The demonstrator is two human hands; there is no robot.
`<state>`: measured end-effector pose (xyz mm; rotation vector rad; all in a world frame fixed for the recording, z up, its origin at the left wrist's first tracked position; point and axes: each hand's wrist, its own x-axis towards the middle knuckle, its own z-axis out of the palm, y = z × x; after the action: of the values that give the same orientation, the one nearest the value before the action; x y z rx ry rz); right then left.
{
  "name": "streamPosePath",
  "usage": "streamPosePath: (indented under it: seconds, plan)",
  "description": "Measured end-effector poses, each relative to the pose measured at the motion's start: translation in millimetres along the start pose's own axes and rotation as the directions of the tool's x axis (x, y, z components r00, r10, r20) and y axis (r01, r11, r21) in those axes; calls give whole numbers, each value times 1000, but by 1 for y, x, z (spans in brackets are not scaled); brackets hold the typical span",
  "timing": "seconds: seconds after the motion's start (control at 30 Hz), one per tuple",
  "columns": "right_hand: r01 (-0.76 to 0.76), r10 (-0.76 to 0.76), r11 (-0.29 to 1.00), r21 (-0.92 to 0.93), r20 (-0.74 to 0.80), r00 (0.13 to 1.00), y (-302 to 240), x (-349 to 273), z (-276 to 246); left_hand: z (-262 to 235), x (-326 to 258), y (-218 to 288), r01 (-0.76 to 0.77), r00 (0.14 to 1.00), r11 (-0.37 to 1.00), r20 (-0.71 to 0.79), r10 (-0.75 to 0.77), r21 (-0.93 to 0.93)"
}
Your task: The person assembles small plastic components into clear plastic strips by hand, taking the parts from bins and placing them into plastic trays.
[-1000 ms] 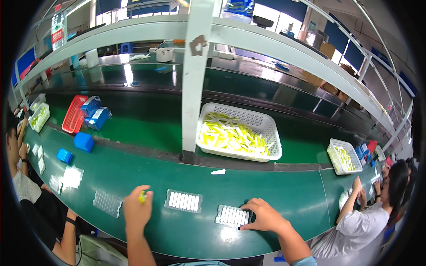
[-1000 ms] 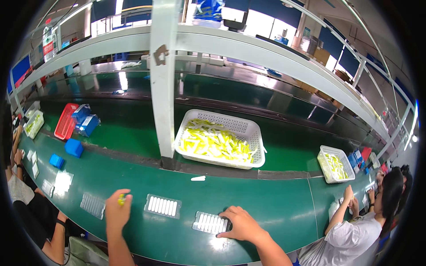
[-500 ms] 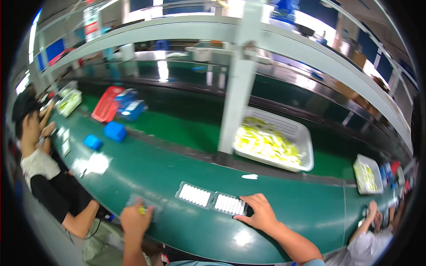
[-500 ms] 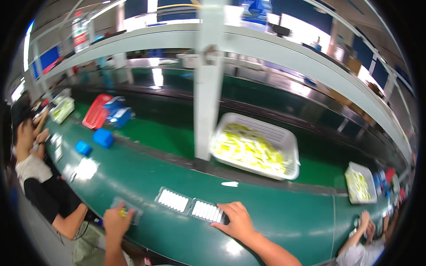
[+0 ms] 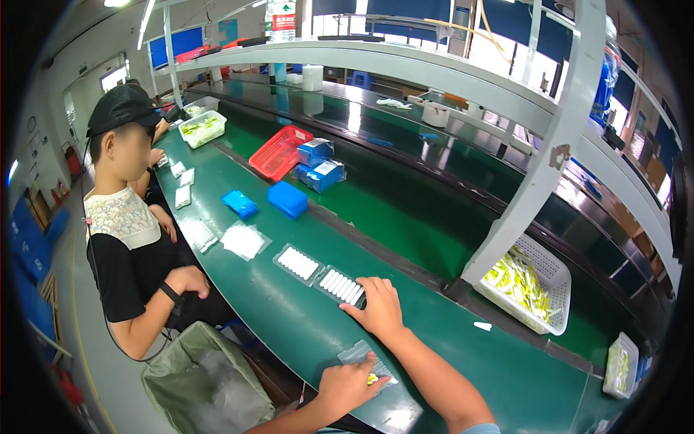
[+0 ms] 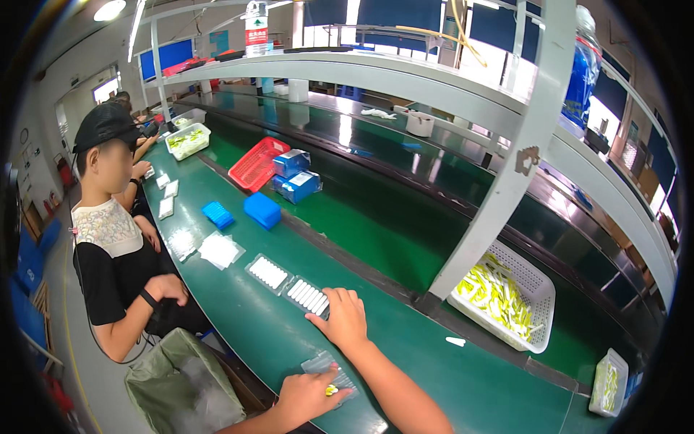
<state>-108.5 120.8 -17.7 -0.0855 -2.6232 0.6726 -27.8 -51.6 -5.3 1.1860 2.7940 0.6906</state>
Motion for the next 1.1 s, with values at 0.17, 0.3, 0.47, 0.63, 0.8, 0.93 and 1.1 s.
streamPosePath:
  seconds: [0.17,0.3,0.47,0.63,0.8,0.93,1.1]
  plan:
    - [82,-79,994,67,-47,996,-2,-11,-36,-28,-3,-39,104,992,980,94,-89,-168]
    - [176,-197,975,139,155,968,-22,-77,-89,-24,-1,-56,44,997,983,-62,-56,-179]
    - [56,-43,997,-50,230,972,-26,-167,-119,-11,14,-8,44,997,988,70,-33,-150]
    - [-103,112,991,-82,116,987,14,-219,-157,25,17,24,-196,969,913,70,236,-358]
    - [-167,173,976,-139,31,984,27,-257,-181,29,15,39,772,627,-196,675,388,-604]
    - [-191,193,976,-106,9,981,21,-262,-186,37,9,38,827,562,-305,700,441,-472]
    - [-134,139,983,129,-34,990,5,-238,-186,32,6,32,859,499,-194,690,525,-473]
